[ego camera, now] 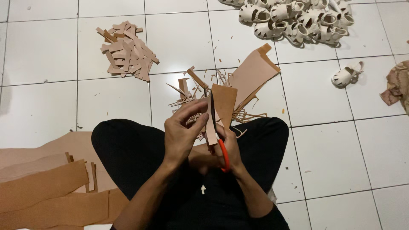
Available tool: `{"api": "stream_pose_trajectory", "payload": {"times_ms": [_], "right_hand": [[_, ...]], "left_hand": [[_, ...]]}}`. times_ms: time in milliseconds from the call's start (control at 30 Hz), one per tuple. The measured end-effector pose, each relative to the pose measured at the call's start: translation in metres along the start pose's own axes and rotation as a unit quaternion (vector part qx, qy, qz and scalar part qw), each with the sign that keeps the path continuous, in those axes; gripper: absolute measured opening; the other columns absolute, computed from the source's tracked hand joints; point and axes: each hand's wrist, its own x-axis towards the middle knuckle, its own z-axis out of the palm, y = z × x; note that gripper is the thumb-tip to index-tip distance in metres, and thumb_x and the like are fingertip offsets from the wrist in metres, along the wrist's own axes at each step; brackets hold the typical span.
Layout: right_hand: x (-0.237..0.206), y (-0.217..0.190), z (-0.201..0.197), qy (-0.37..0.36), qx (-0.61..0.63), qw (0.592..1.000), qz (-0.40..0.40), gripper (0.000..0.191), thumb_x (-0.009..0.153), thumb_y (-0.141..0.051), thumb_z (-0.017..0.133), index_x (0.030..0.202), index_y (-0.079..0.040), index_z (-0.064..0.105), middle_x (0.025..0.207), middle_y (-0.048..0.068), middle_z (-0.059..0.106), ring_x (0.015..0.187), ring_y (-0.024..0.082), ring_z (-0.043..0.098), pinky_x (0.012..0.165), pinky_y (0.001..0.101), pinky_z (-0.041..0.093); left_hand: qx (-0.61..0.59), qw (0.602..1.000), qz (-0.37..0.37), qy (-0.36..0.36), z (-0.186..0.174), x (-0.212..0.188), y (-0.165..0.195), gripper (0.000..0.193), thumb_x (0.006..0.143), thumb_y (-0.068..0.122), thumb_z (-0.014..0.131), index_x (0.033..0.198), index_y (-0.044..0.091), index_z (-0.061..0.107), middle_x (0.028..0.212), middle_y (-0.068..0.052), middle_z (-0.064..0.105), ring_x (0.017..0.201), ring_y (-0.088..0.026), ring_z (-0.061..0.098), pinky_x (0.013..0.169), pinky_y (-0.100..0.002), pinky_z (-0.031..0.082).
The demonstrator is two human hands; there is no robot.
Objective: The person sits cross-legged on a tiled floor and cuts tan leather/fabric strips into small pieces with red-handled scissors, working one strip at a time on their lap and tossing cut pieces onto a growing pile beside them.
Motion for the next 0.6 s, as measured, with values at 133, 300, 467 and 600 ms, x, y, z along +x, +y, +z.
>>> {"api": "stream_pose_trajectory", "payload": {"times_ms": [133, 300, 467, 600], "right_hand": [[0.039, 0.018, -0.026, 0.001, -0.024, 1.000, -0.020, 0.043, 0.098, -0.042, 0.062, 0.091, 0.000, 0.067, 0.059, -0.002, 0.055, 0.049, 0.006, 0.052, 0.046, 0.0228, 0.041], [0.028, 0.064, -0.075, 0.018, -0.013, 1.000, 0.010, 0.046, 0.094, -0.043, 0.061, 0.103, 0.000, 0.073, 0.054, -0.002, 0.054, 0.044, 0.006, 0.051, 0.041, 0.0226, 0.040], [-0.004, 0.092, -0.112, 0.021, -0.004, 1.000, -0.018, 0.035, 0.100, -0.032, 0.062, 0.105, 0.002, 0.069, 0.075, -0.001, 0.063, 0.057, 0.007, 0.057, 0.050, 0.0226, 0.047], [-0.043, 0.108, -0.146, 0.026, 0.018, 0.999, -0.007, 0.033, 0.099, -0.029, 0.057, 0.099, 0.003, 0.068, 0.067, 0.002, 0.058, 0.056, 0.008, 0.054, 0.050, 0.0229, 0.043]], "left_hand": [[-0.037, 0.999, -0.009, -0.008, 0.019, 0.042, -0.028, 0.031, 0.092, 0.008, 0.072, 0.123, 0.003, 0.072, 0.130, -0.012, 0.069, 0.113, -0.020, 0.072, 0.089, -0.029, 0.065], [-0.057, 0.998, -0.019, -0.023, 0.070, 0.038, -0.078, 0.032, 0.092, 0.006, 0.072, 0.123, 0.002, 0.071, 0.131, -0.013, 0.068, 0.114, -0.021, 0.071, 0.090, -0.031, 0.065], [-0.016, 0.999, -0.017, -0.047, 0.111, 0.005, -0.097, 0.031, 0.092, 0.010, 0.072, 0.122, 0.003, 0.072, 0.132, -0.012, 0.069, 0.115, -0.021, 0.073, 0.092, -0.030, 0.067], [-0.035, 0.998, -0.024, -0.054, 0.149, -0.031, -0.103, 0.032, 0.091, 0.010, 0.073, 0.122, 0.002, 0.072, 0.133, -0.013, 0.068, 0.114, -0.023, 0.073, 0.093, -0.031, 0.066]]}}
